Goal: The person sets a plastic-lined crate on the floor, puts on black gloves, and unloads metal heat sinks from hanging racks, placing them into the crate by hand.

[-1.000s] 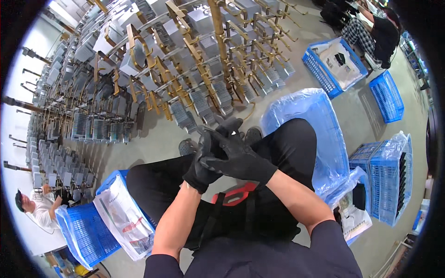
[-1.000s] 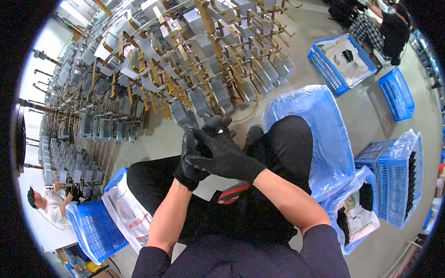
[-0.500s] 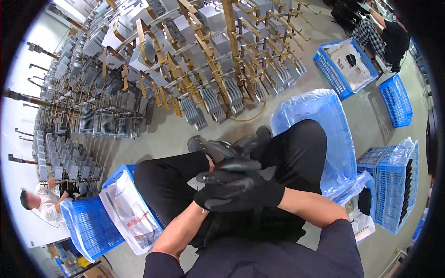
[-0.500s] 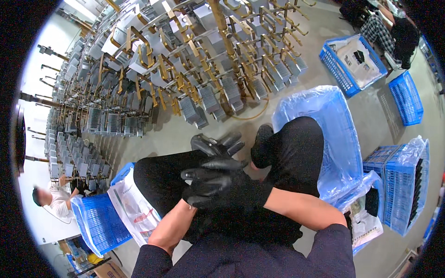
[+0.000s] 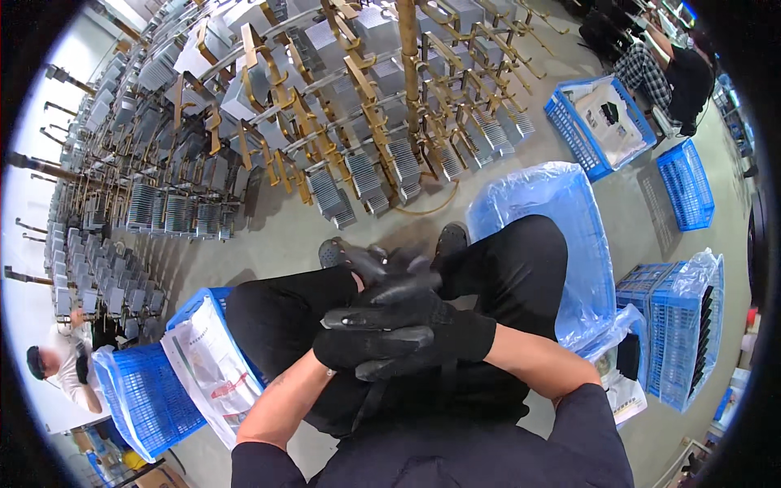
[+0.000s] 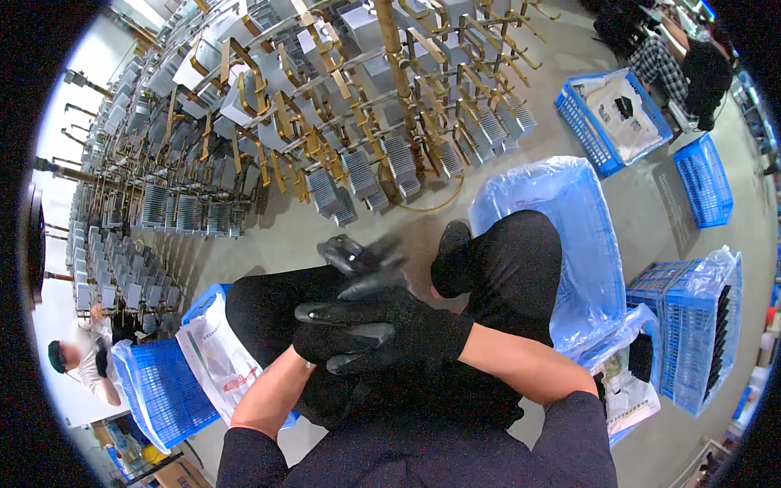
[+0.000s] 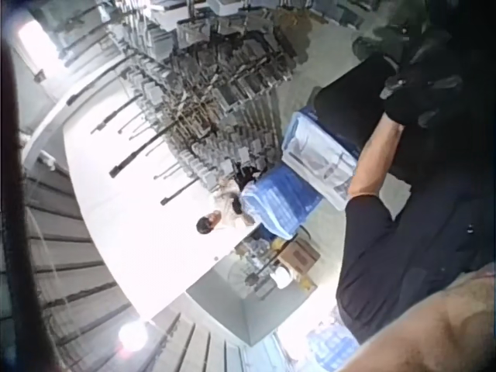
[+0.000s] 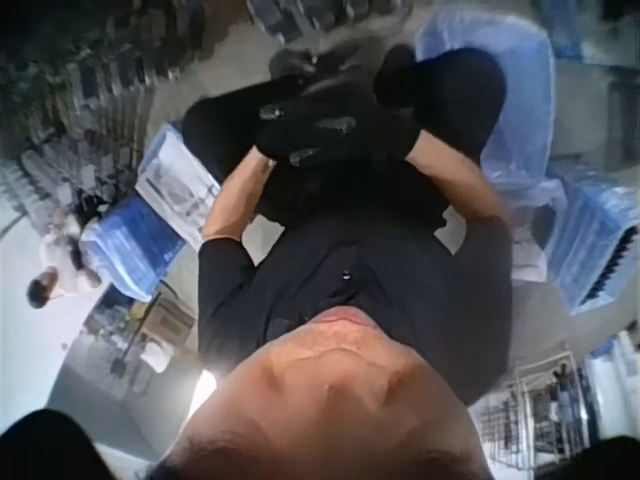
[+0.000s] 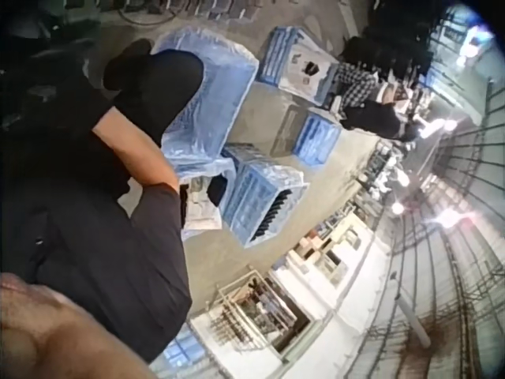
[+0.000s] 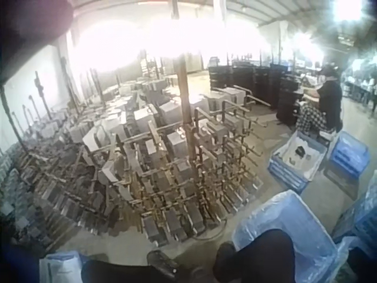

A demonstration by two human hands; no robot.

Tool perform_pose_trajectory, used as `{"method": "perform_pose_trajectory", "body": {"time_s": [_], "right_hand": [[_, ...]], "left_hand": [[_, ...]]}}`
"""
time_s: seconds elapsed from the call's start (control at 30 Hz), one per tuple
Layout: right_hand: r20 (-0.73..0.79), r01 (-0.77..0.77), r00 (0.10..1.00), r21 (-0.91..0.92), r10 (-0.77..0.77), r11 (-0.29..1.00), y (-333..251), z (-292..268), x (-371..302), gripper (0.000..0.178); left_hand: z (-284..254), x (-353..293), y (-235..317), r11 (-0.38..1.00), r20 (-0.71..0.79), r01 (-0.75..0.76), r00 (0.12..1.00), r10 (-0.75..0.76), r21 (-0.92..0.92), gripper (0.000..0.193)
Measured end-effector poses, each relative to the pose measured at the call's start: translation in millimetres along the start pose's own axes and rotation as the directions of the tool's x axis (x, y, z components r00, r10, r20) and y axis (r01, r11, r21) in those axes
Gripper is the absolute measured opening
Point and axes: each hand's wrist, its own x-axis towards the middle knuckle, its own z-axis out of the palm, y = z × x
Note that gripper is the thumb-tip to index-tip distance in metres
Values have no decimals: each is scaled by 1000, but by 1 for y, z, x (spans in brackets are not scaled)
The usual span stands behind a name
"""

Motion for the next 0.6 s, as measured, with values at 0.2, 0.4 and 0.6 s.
{"method": "perform_pose_trajectory", "body": {"time_s": [0.2,0.4,0.6], "right_hand": [[95,-241,968,110,232,964,-8,-49,43,61],[1,-605,776,279,630,745,68,-83,31,55],[-24,-868,490,-103,872,485,213,-79,6,52]], "left_hand": [[-40,3,7,883,69,111,985,-159,456,44],[-83,38,-9,813,-124,440,896,-426,382,35],[-105,90,-83,671,-176,741,656,-734,-36,39]]}}
